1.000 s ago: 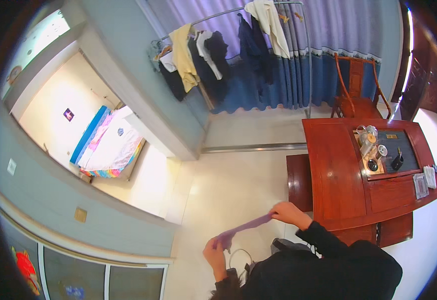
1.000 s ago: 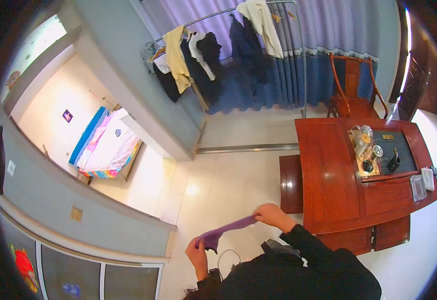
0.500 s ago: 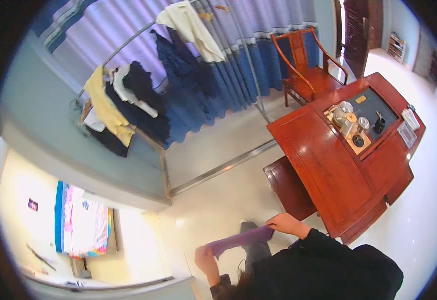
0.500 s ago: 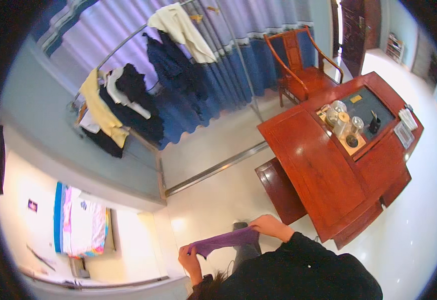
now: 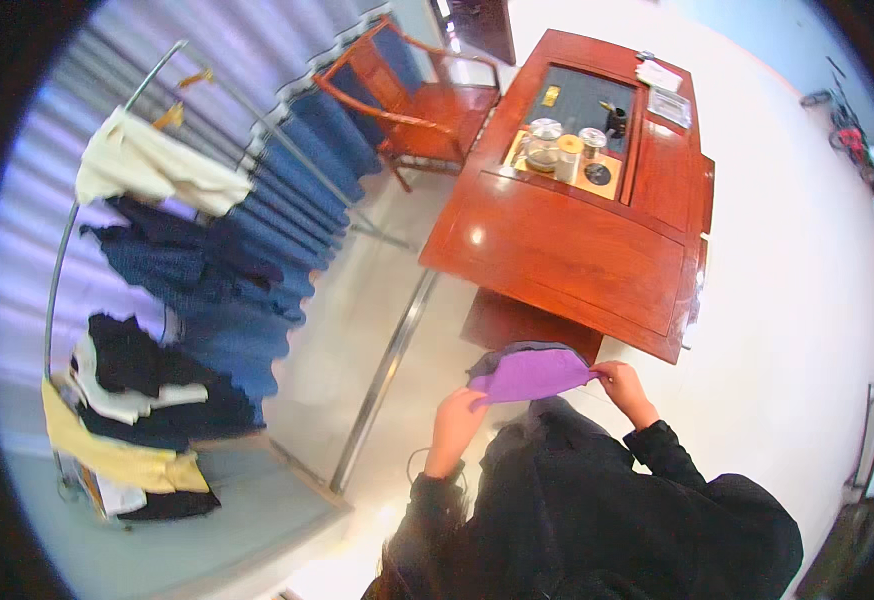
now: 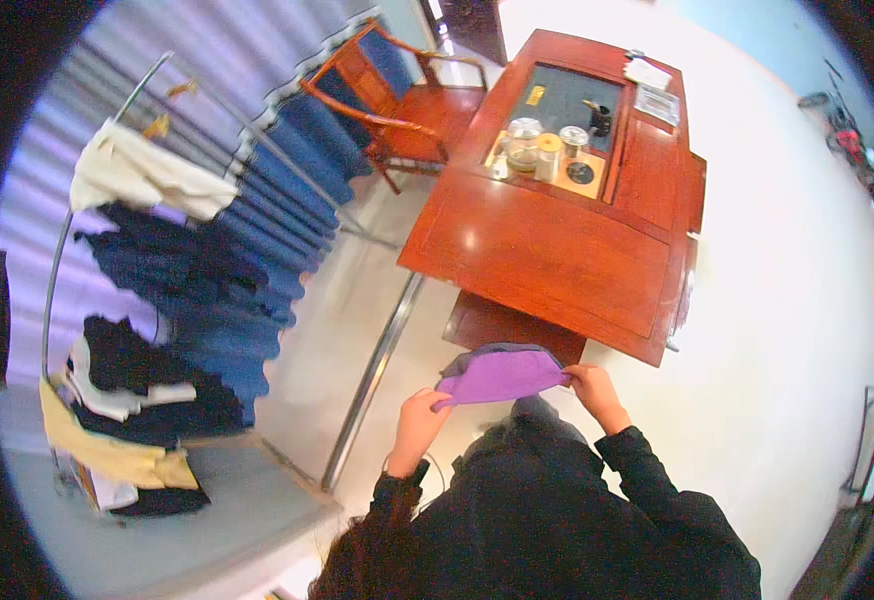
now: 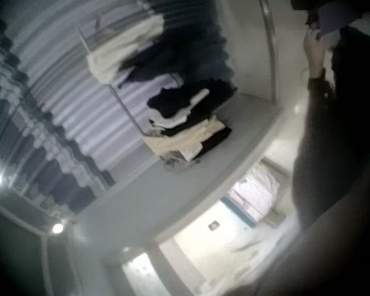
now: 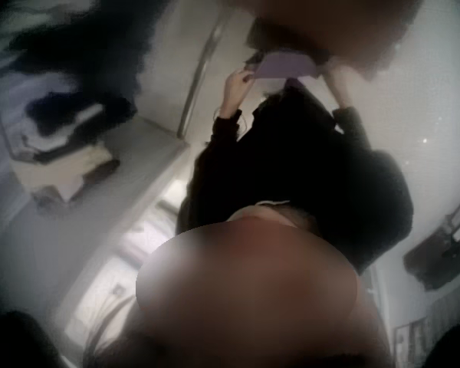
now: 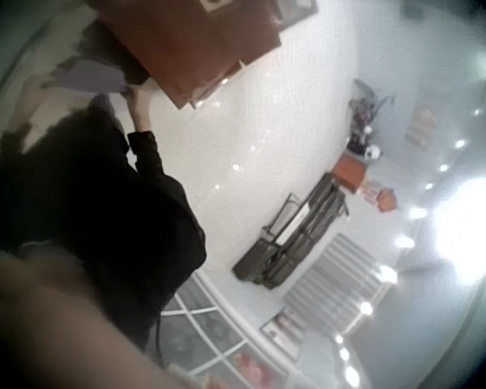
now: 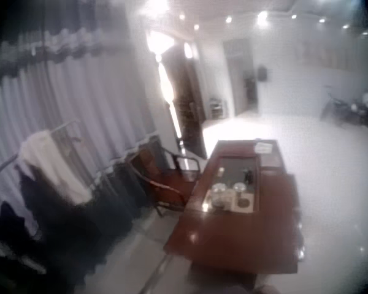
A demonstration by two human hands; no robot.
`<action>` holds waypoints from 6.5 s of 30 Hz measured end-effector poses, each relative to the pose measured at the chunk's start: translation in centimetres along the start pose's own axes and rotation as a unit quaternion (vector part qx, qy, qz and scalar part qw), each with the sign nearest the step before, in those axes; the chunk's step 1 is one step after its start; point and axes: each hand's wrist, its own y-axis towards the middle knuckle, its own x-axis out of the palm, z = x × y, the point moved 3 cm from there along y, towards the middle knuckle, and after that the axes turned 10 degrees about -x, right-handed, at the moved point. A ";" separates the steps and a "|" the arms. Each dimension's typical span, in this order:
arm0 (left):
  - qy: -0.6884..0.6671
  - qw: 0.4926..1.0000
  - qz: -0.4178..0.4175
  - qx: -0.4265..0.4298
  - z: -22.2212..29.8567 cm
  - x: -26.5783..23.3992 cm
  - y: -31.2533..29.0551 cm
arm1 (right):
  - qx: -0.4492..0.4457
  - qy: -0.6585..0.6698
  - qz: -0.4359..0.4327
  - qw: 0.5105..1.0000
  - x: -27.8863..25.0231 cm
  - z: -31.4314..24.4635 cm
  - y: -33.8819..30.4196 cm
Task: The person straightens a bedspread on a bed, folds a cloth, and wipes down a door, a wooden table, and a wooden chair with the cloth.
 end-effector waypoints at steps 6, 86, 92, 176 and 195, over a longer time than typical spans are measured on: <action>0.051 0.996 -0.067 0.030 2.7 3.0 8.7 | 0.068 -0.052 0.100 0.991 1.5 3.1 0.8; 0.510 0.820 -0.194 0.175 -37.9 44.3 34.4 | 0.299 -0.238 -0.052 0.923 39.7 34.9 11.5; 0.492 0.812 -0.241 0.203 -30.7 53.3 33.1 | 0.343 -0.249 0.054 0.904 34.6 40.2 4.4; 0.353 0.766 -0.226 0.487 -26.0 58.9 24.8 | 0.341 -0.190 0.284 0.876 36.2 37.6 -4.1; 0.343 0.741 -0.371 0.443 -38.7 38.8 28.8 | 0.422 -0.114 0.209 0.875 49.9 23.6 7.0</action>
